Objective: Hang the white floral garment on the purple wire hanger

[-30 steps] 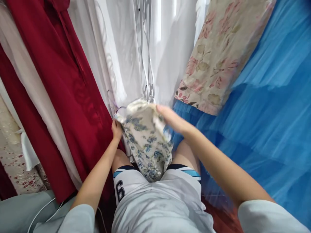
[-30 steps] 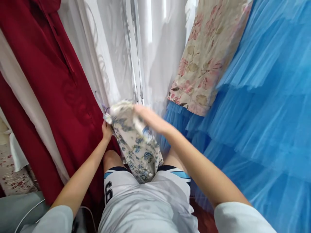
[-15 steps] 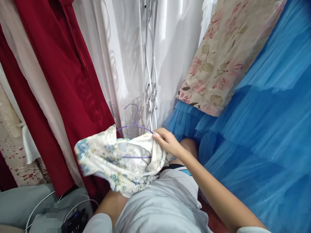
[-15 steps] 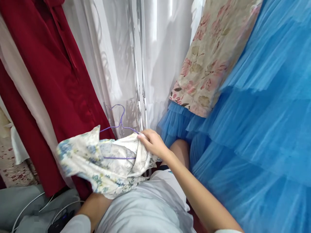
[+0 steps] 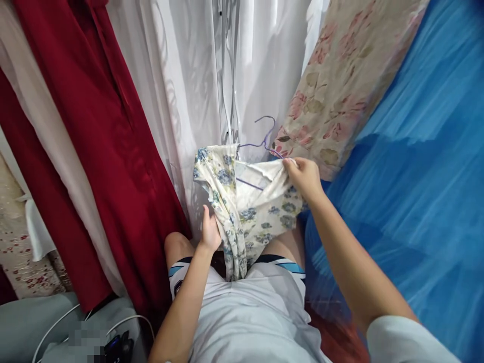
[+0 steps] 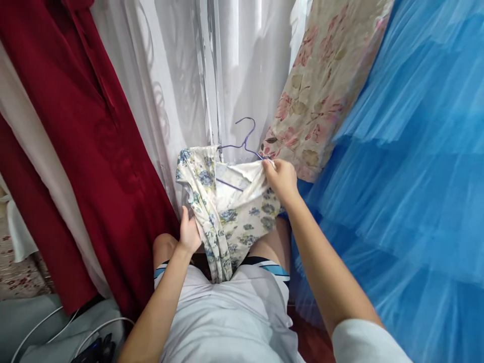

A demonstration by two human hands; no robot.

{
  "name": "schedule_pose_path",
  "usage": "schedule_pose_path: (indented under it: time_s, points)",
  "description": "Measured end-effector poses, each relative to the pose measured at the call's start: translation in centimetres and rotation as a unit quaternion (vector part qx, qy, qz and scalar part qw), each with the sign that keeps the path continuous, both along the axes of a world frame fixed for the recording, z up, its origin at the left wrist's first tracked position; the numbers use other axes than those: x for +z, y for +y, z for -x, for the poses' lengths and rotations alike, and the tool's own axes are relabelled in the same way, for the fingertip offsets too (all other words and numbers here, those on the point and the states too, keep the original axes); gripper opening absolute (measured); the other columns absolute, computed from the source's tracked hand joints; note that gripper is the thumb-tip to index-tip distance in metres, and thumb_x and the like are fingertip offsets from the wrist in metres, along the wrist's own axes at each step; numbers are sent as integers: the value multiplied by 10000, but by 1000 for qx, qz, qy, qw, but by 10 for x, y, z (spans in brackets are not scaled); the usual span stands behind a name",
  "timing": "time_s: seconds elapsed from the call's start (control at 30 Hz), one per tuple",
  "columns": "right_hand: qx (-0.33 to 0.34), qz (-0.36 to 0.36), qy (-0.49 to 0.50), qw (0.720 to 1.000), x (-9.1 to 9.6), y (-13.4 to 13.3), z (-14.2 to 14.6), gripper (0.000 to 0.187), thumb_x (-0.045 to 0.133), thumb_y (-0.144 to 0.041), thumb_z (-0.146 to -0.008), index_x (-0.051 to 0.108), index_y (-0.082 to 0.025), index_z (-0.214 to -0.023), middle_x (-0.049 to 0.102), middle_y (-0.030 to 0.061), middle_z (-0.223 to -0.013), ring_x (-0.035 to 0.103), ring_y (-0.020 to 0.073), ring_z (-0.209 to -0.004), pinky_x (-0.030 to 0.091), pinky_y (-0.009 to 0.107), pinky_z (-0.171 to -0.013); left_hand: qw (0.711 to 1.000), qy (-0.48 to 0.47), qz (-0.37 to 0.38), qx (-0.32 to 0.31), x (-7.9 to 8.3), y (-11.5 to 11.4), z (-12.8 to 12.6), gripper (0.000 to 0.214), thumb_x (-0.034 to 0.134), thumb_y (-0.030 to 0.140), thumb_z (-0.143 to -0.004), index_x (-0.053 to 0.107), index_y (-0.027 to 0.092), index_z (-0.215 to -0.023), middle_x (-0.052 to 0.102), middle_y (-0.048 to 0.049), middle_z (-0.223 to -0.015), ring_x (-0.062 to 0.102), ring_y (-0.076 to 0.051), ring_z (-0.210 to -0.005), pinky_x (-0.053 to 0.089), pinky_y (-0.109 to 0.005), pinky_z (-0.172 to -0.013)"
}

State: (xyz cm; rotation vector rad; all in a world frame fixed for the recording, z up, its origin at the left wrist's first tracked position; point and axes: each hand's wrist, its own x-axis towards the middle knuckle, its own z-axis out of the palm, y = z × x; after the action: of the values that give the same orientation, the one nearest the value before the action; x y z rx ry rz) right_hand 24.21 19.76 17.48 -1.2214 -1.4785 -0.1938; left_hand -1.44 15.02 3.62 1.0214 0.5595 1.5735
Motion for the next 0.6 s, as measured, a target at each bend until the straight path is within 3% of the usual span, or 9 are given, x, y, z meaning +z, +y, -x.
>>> schedule_pose_path:
  time_s: [0.07,0.13,0.23,0.33,0.4,0.47,0.53,0.6]
  points:
    - [32,26,-46,998,28,12,9,432,563,-374,-865,366,-200,-522,258,-44,-523,285,109,-529,200,295,-532,999,-41,0,18,-1,0,2,672,506,725,-829,662,153,-1147,653,-119,-1261,478,-286,-1340,339,-410,-1152]
    - [104,54,-124,985,46,16,23,441,564,-378,-859,362,-198,-511,240,-46,-524,273,102,-525,199,293,-529,995,-56,-2,86,-12,-2,3,573,741,517,-747,627,188,-1202,652,-83,-1273,499,-260,-1325,341,-381,-1151]
    - [160,68,-232,957,51,11,36,409,548,-379,-871,434,-180,-532,287,-42,-510,299,100,-514,224,282,-530,990,-18,27,136,-40,-8,-1,559,802,267,-672,623,207,-1198,686,-58,-1206,575,-247,-1242,398,-371,-1105]
    - [130,56,-283,948,38,5,35,291,538,-372,-889,627,-159,-712,499,2,-559,457,145,-556,318,276,-564,986,29,74,148,-67,-15,-8,429,716,226,-688,656,206,-1112,725,-57,-1083,625,-248,-1166,445,-392,-1055]
    - [85,15,-264,961,24,2,33,255,519,-340,-908,701,-172,-963,662,72,-760,594,222,-718,412,308,-652,983,57,79,157,-77,-22,-15,391,674,207,-681,662,210,-1071,733,-57,-1041,628,-246,-1160,452,-394,-1047]
    - [66,-67,-213,972,7,-6,38,326,501,-287,-917,669,-199,-1182,701,131,-1050,628,299,-981,465,397,-823,982,78,62,160,-81,-28,-21,378,652,185,-671,661,209,-1048,732,-61,-1034,612,-244,-1186,437,-395,-1063]
    - [127,-139,-171,967,-11,-20,52,390,504,-242,-914,621,-226,-1285,635,131,-1281,558,320,-1201,423,481,-996,980,91,48,169,-83,-32,-26,379,631,162,-656,656,210,-1032,729,-62,-1040,593,-242,-1216,405,-400,-1095]
    - [257,-145,-153,943,-28,-36,70,396,513,-224,-918,612,-257,-1300,595,97,-1367,528,291,-1274,402,482,-1063,976,106,53,183,-87,-34,-29,399,618,143,-627,651,213,-1019,725,-61,-1049,576,-244,-1239,370,-406,-1122]
